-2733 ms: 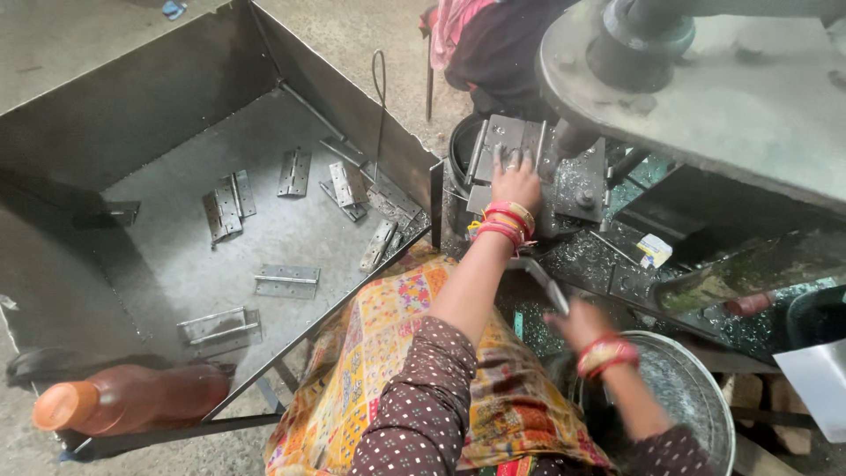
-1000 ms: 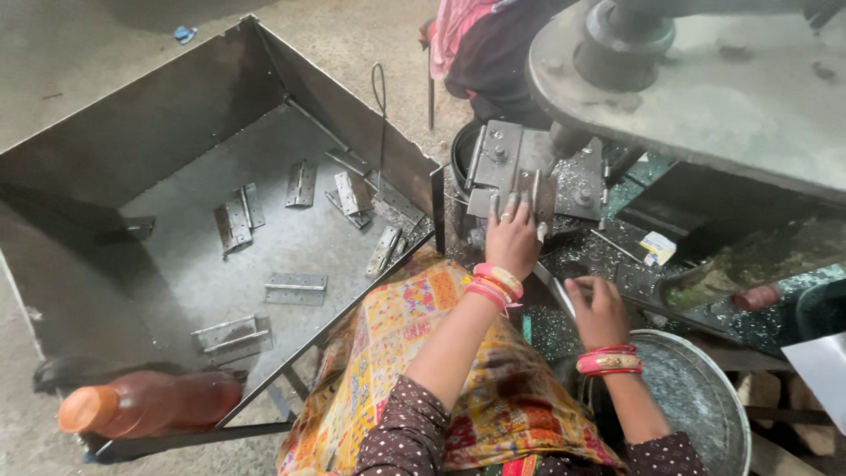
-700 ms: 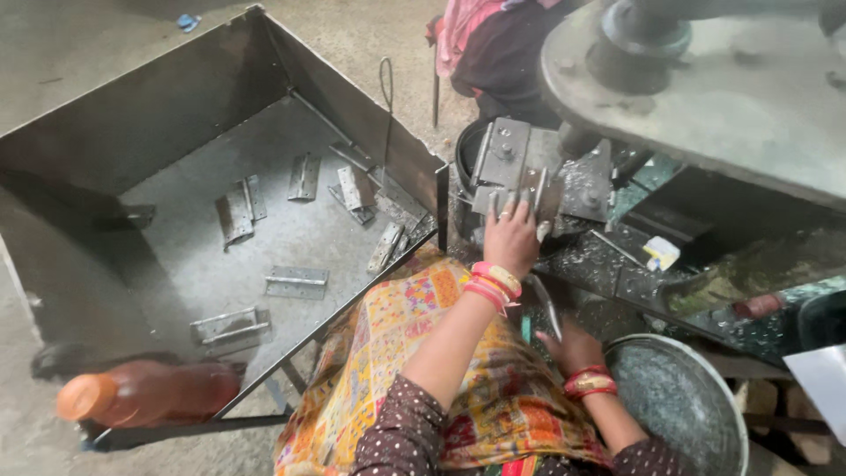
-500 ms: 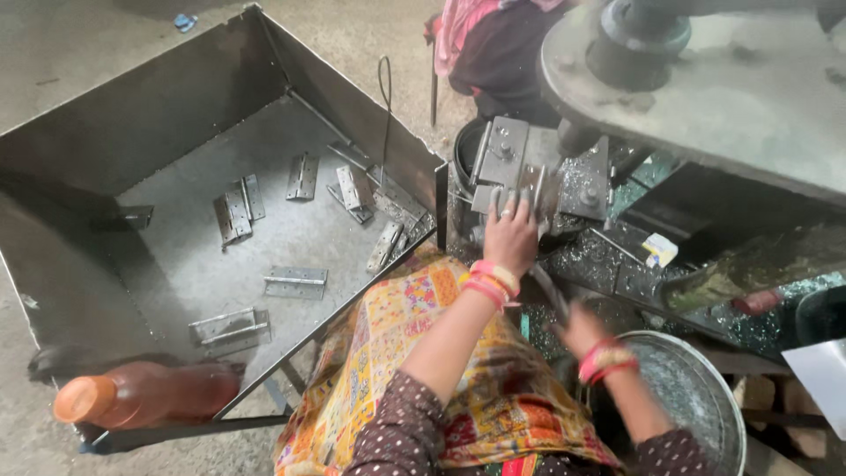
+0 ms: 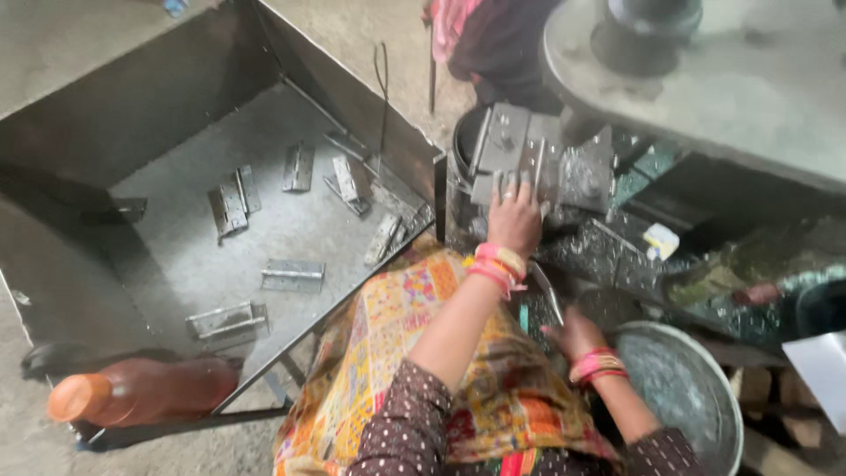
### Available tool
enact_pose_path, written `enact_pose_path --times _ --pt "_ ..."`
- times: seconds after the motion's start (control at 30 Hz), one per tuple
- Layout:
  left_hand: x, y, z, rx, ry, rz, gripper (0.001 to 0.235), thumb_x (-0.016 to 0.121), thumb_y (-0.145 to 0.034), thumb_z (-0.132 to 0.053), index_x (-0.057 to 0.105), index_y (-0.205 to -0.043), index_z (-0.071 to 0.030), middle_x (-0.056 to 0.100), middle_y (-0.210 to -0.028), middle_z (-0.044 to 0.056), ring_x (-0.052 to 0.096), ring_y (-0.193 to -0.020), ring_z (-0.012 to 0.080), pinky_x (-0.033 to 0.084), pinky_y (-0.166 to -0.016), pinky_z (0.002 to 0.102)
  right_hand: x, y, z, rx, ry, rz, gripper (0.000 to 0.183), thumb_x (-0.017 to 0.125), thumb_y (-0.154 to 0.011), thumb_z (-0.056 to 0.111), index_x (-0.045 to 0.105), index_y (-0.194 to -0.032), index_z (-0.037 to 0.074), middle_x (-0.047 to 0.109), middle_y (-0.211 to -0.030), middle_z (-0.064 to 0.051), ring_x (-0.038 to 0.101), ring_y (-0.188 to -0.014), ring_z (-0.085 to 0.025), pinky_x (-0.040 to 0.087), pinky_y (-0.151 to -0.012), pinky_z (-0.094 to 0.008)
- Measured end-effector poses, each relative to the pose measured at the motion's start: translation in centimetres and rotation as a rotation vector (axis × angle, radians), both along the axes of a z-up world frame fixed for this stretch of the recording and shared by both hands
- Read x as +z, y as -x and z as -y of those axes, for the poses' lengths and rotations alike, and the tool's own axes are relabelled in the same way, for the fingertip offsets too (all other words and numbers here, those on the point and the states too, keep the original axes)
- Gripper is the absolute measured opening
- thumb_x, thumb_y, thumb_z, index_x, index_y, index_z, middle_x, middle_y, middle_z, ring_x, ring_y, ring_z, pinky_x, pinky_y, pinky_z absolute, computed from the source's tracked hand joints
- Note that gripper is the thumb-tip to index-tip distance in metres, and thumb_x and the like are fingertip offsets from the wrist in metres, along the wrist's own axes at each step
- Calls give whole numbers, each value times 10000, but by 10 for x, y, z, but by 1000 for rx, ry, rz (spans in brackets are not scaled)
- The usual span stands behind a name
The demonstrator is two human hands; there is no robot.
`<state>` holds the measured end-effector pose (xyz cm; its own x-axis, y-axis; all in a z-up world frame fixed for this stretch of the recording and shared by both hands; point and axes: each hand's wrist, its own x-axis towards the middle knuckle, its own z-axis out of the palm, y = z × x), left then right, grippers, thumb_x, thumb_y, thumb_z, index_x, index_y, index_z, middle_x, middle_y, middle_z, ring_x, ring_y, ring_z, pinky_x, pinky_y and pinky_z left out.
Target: The person picks up metal hinges one at a time from a bin and places them onto a punch press machine, pulling a lever to punch holes in each piece before dropping them into a different bin.
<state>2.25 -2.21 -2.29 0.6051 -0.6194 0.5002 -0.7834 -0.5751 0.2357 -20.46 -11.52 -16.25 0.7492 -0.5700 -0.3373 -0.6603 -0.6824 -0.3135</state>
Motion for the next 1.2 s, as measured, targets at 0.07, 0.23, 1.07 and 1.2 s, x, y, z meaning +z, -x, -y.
enact_pose_path --times 0.07,0.23,1.07,1.2 --pt "2 -9 6 4 -51 37 338 580 -896 -222 723 -1128 -22 609 -1315 156 517 -1348 344 272 -1220 552 31 -13 9 62 4 -75 653 807 -797 521 602 -1121 -9 731 -970 -262 739 -892 -420 568 -784 -499" --pt "1 -20 34 -7 -177 -110 284 565 -940 -170 738 -1131 -49 617 -1320 141 522 -1366 327 274 -1233 554 73 -30 9 44 5 -151 558 780 -821 513 683 -1080 28 749 -976 -244 746 -919 -402 577 -818 -492" --pt "23 -33 -5 -54 42 -46 312 613 -892 -300 705 -1116 -104 653 -1288 91 590 -1301 271 338 -1204 550 -7 24 -5 -53 -139 153 510 744 -837 477 680 -1003 -1 735 -952 -261 721 -877 -429 544 -790 -516" --pt "-2 -43 -101 61 235 191 400 617 -806 -205 649 -1190 -98 668 -1242 94 658 -1193 274 479 -1138 517 70 6 19 4 -38 1 604 731 -900 563 674 -1027 -25 694 -835 -219 711 -727 -404 555 -717 -509"
